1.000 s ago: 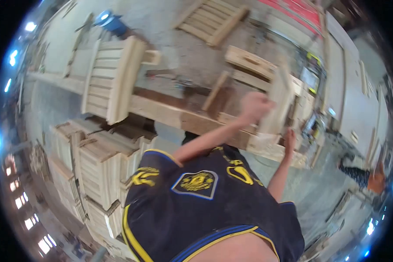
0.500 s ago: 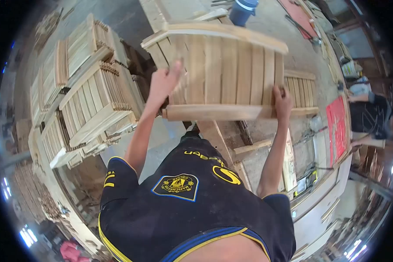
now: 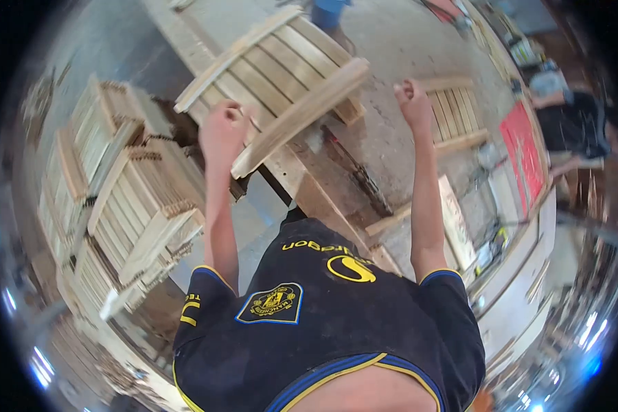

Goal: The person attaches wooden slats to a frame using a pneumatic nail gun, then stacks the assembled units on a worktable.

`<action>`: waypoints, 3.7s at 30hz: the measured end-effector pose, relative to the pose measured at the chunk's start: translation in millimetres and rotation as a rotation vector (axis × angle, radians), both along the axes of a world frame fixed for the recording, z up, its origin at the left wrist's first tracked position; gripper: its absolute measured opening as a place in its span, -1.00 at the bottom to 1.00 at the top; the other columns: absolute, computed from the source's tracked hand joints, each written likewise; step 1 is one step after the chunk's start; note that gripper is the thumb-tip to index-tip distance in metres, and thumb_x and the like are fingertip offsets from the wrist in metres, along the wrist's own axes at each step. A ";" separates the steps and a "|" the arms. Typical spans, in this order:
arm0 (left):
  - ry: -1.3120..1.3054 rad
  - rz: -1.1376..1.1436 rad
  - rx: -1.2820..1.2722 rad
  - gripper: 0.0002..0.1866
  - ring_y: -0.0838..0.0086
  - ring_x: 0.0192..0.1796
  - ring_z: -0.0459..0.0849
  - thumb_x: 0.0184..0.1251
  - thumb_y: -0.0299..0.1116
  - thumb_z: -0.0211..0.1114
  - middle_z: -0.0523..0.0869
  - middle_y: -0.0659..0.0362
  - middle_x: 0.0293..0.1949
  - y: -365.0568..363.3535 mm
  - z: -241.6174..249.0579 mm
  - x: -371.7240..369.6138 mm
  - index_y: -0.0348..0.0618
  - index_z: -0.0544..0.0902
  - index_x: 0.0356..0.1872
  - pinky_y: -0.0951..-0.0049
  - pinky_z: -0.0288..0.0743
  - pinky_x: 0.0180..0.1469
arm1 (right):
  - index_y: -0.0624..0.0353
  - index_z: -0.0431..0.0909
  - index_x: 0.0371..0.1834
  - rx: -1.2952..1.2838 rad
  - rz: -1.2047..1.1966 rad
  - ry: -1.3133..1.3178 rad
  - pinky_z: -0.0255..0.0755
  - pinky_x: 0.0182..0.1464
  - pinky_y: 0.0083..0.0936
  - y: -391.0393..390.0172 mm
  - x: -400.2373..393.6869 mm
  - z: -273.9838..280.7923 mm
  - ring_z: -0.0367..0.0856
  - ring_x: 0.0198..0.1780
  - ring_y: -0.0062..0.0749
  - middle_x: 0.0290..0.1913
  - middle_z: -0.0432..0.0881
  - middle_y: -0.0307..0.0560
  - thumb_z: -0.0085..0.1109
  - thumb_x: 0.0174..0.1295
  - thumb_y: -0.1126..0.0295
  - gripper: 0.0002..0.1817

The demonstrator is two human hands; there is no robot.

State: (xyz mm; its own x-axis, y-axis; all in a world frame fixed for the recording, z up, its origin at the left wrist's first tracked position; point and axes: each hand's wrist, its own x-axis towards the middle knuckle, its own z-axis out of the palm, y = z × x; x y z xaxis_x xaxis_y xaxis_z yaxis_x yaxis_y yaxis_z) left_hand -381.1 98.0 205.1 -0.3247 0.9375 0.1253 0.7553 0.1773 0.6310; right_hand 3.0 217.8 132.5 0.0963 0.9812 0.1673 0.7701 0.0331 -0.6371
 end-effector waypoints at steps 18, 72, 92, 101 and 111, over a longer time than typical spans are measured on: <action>-0.058 -0.725 -0.070 -0.39 0.19 0.32 0.37 -0.07 -0.58 0.37 0.43 0.02 0.26 52.4 -55.4 77.3 -0.17 0.50 0.15 0.25 0.29 0.31 | 0.31 0.62 -0.26 -0.341 -0.825 0.441 0.49 -0.32 -0.43 -109.3 191.7 -179.7 0.67 -0.37 -0.34 -0.43 0.66 -0.03 0.20 0.16 0.07 -0.57; 0.072 -0.825 -0.677 -0.26 0.08 -0.12 0.66 0.17 0.20 0.18 0.69 -0.13 -0.18 -182.0 -175.4 454.6 -0.47 0.56 -0.07 0.20 0.51 -0.02 | 0.18 0.51 -0.41 -0.251 -0.593 0.016 0.44 -0.14 -0.15 -570.2 159.2 -151.4 0.53 -0.22 0.00 -0.34 0.57 0.01 0.13 0.01 0.28 -0.80; 0.472 -0.945 -0.566 -0.65 -0.08 -0.18 0.62 0.13 -0.31 0.18 0.62 -0.14 -0.24 -209.5 -221.7 371.3 -0.24 0.45 -0.07 0.01 0.52 -0.14 | 0.10 0.46 -0.52 -0.218 -0.870 -0.210 0.31 -0.13 -0.08 -573.2 168.0 -176.8 0.48 -0.23 -0.06 -0.38 0.53 -0.08 0.11 0.06 0.26 -0.83; 0.388 -1.022 -0.574 -0.72 -0.05 -0.23 0.65 0.13 -0.29 0.17 0.63 -0.16 -0.29 -202.4 -207.8 369.1 -0.30 0.46 -0.25 0.02 0.53 -0.19 | 0.07 0.45 -0.54 -0.341 -0.890 -0.215 0.31 -0.11 -0.13 -568.6 166.0 -172.8 0.47 -0.19 -0.10 -0.37 0.53 -0.12 0.12 0.07 0.24 -0.83; 0.209 -1.199 -0.579 -0.64 -0.01 -0.26 0.64 0.14 -0.11 0.27 0.64 -0.06 -0.38 -168.8 -205.9 361.9 -0.24 0.55 -0.29 0.10 0.52 -0.20 | 0.08 0.45 -0.49 -0.403 -0.854 -0.287 0.33 -0.12 -0.16 -563.9 166.0 -176.2 0.47 -0.20 -0.09 -0.36 0.50 -0.11 0.09 0.12 0.24 -0.82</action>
State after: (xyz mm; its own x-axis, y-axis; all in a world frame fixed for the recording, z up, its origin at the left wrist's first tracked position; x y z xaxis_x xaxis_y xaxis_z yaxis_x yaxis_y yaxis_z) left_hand -19.2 -70.8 -0.8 0.7027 0.5623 -0.4360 0.7032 -0.4553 0.5461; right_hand 168.9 -346.1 -43.7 0.8070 0.5894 -0.0365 0.5610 -0.7845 -0.2642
